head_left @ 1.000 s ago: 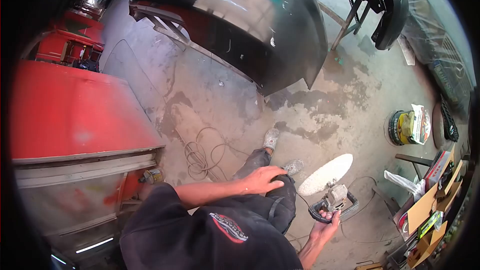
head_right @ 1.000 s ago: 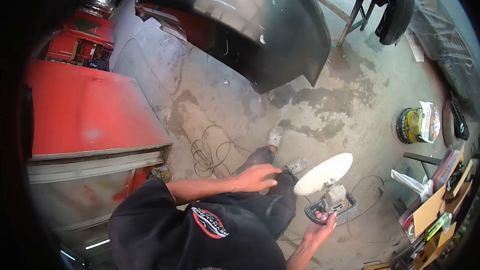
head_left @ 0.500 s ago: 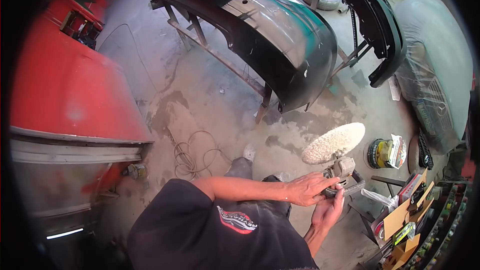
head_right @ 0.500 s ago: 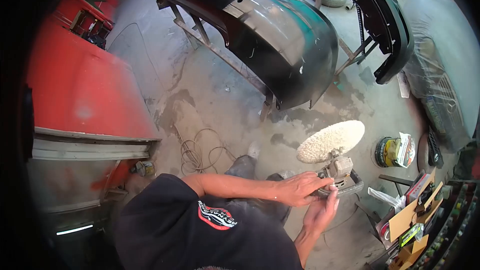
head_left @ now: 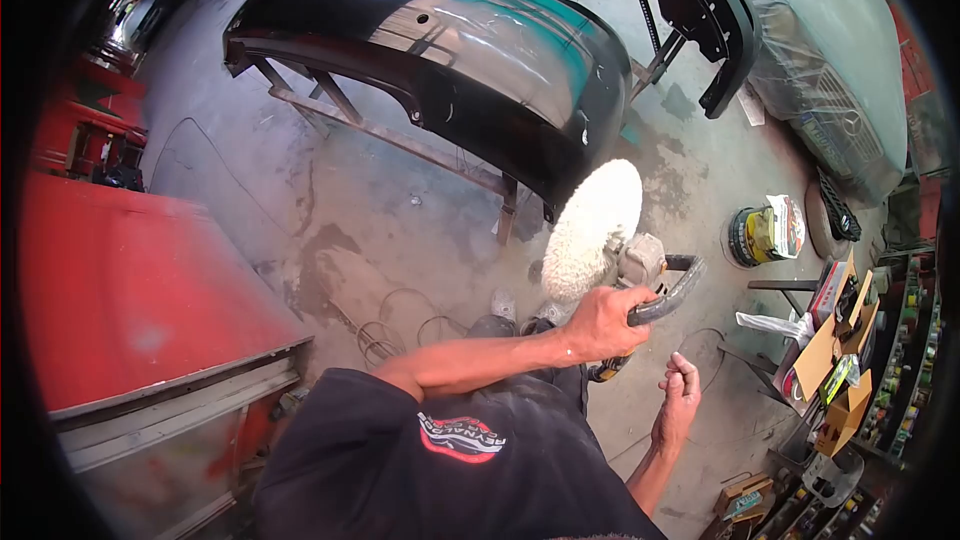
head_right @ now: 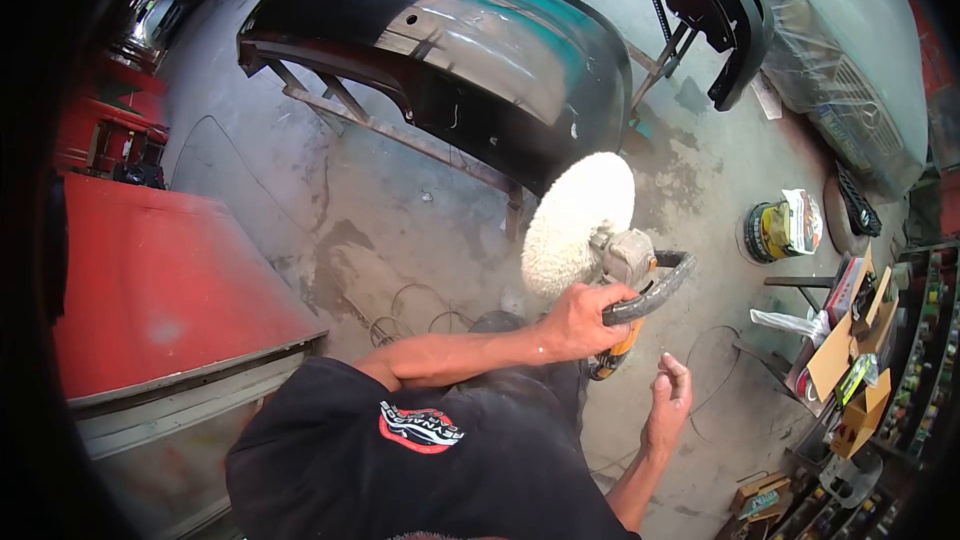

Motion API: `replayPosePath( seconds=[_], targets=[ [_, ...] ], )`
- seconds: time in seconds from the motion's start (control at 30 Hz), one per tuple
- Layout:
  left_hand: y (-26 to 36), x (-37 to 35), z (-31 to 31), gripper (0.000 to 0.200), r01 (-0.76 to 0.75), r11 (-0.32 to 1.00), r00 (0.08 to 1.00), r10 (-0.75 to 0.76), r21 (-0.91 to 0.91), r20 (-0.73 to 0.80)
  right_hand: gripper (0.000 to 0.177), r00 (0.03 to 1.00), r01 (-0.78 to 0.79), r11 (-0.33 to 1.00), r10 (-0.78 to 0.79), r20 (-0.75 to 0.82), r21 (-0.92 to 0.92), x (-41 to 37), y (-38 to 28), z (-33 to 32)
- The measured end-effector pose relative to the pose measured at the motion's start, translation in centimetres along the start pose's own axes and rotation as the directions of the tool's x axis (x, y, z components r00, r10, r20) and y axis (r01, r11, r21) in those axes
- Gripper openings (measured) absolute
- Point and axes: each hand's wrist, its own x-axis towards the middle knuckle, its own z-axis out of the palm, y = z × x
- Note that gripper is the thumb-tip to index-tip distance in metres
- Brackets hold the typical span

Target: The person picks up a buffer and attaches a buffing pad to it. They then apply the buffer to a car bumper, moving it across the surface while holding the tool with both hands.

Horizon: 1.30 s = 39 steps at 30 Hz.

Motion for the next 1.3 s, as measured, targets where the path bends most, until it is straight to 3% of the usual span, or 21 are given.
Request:
replayPosePath(
  seconds=[0.03,0.07,0.17,0.27,0.37,0.4,0.5,0.53,0.63,0.67,0.77,0.87,0.97,1.1,1.2,1.3],
  targets=[
    [0.5,0.9,-0.6,0.025,0.037,0.999,0.999,-0.037,-0.022,-0.002,0.071,0.999,0.012,0.989,-0.019,-0.045,-0.150,-0.1,0.9,-0.1],
    [1.1,1.7,-0.9,0.026,0.041,0.998,0.999,-0.041,-0.052,0.005,0.091,0.996,-0.090,0.982,0.092,0.002,-0.164,-0.1,1.8,0.0],
    [3.2,2.4,-1.8,0.029,0.068,0.990,0.998,-0.066,-0.122,0.023,0.098,0.988,-0.050,0.967,0.084,0.127,-0.248,0.8,4.3,1.8],
    [4.5,3.4,-2.5,0.031,0.083,0.972,0.996,-0.074,-0.221,0.051,0.095,0.990,-0.029,0.994,0.013,0.143,0.105,1.9,5.2,1.8],
    [4.8,4.9,-3.4,0.032,0.122,0.918,0.990,-0.088,-0.378,0.106,0.080,0.961,-0.146,0.981,0.171,0.216,-0.128,3.1,5.3,-1.0],
    [4.4,5.4,-3.7,0.030,0.123,0.918,0.988,-0.079,-0.377,0.131,0.065,0.942,-0.235,0.972,0.234,0.241,-0.025,3.1,5.1,-1.5],
    [2.9,7.6,-4.5,0.026,0.147,0.913,0.987,-0.113,-0.380,0.111,0.060,0.854,-0.407,0.911,0.405,0.328,-0.066,2.3,3.6,-2.3],
    [2.2,8.2,-4.7,0.021,0.176,0.902,0.983,-0.137,-0.393,0.125,0.067,0.854,-0.428,0.903,0.416,0.311,-0.032,1.7,2.6,-1.6],
    [1.0,8.9,-5.2,0.016,0.248,0.917,0.964,-0.201,-0.312,0.175,0.076,0.917,-0.371,0.922,0.346,0.197,0.109,0.0,1.3,1.0],
    [0.9,8.9,-5.3,0.013,0.283,0.912,0.953,-0.233,-0.296,0.192,0.084,0.905,-0.394,0.915,0.369,0.210,0.090,-0.2,1.1,1.1],
    [-0.6,8.8,-5.5,0.013,0.301,0.918,0.945,-0.250,-0.257,0.214,0.086,0.930,-0.334,0.940,0.316,0.189,0.071,-0.8,0.8,2.9],
    [-1.1,9.3,-5.9,0.013,0.363,0.902,0.918,-0.304,-0.233,0.255,0.087,0.915,-0.375,0.927,0.368,0.166,0.016,-1.2,1.7,3.4],
    [-1.2,9.7,-5.8,0.013,0.310,0.931,0.945,-0.278,-0.193,0.173,0.082,0.920,-0.363,0.932,0.362,0.152,-0.024,-1.0,0.7,3.9],
    [-0.1,10.6,-6.3,0.014,0.352,0.926,0.931,-0.330,-0.138,0.160,0.079,0.932,-0.318,0.948,0.318,0.175,-0.030,-0.1,0.3,4.0],
    [0.7,11.1,-6.8,0.019,0.294,0.913,0.956,-0.286,-0.283,0.068,0.078,0.917,-0.331,0.943,0.324,0.234,-0.009,1.2,-1.7,3.6],
    [0.0,11.5,-7.5,0.027,0.296,0.937,0.955,-0.294,-0.185,0.039,0.077,0.915,-0.312,0.947,0.320,0.244,-0.074,2.4,-3.2,3.2]
  ],
)
